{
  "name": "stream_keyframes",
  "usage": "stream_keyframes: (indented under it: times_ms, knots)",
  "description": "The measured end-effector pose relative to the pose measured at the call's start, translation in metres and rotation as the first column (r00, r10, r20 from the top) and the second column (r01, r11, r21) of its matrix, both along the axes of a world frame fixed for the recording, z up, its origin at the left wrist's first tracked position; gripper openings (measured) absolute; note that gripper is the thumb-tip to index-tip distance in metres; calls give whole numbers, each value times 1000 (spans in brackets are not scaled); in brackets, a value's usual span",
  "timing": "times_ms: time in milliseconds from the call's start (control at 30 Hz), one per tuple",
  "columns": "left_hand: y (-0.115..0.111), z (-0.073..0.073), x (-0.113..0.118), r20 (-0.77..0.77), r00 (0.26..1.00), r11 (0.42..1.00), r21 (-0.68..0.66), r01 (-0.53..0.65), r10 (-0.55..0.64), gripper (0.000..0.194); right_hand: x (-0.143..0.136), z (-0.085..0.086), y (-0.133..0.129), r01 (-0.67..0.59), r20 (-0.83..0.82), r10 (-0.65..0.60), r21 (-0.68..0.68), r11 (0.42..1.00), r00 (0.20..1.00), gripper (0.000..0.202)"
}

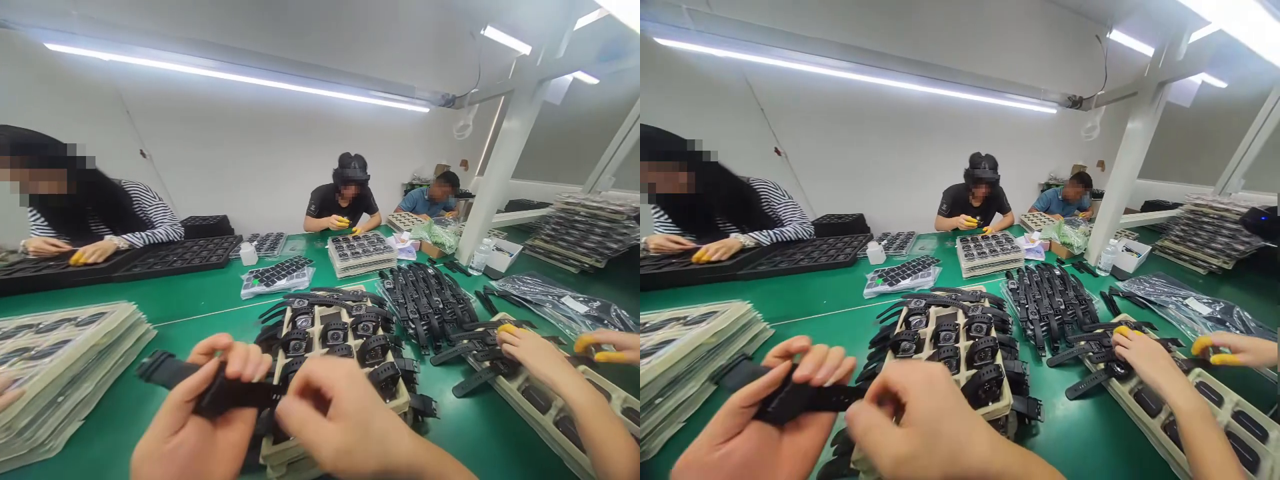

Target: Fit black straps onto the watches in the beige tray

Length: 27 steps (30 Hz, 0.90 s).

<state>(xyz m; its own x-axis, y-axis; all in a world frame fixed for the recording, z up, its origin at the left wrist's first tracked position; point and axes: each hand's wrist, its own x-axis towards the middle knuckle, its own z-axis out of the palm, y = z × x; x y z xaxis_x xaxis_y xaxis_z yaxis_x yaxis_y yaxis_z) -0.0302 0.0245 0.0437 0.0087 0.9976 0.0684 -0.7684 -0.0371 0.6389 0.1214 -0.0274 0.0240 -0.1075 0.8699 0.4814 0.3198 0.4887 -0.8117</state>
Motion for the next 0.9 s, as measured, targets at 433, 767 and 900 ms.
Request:
stream_keyframes:
  times_ms: [433, 767, 900]
  knots:
    - [-7, -13, -5, -188, 925, 930, 106, 353, -329, 17, -32, -23, 28, -321, -858, -142, -332, 887, 493, 40]
    - [22, -12, 13, -98, 992, 975, -212, 61, -83, 13, -20, -24, 35, -84, -758, -90, -187, 979, 647, 23]
    - [22, -22, 9, -380, 922, 997, -19, 72, -74, 27, -10, -22, 29, 21, -432, -49, -69, 997, 901, 19]
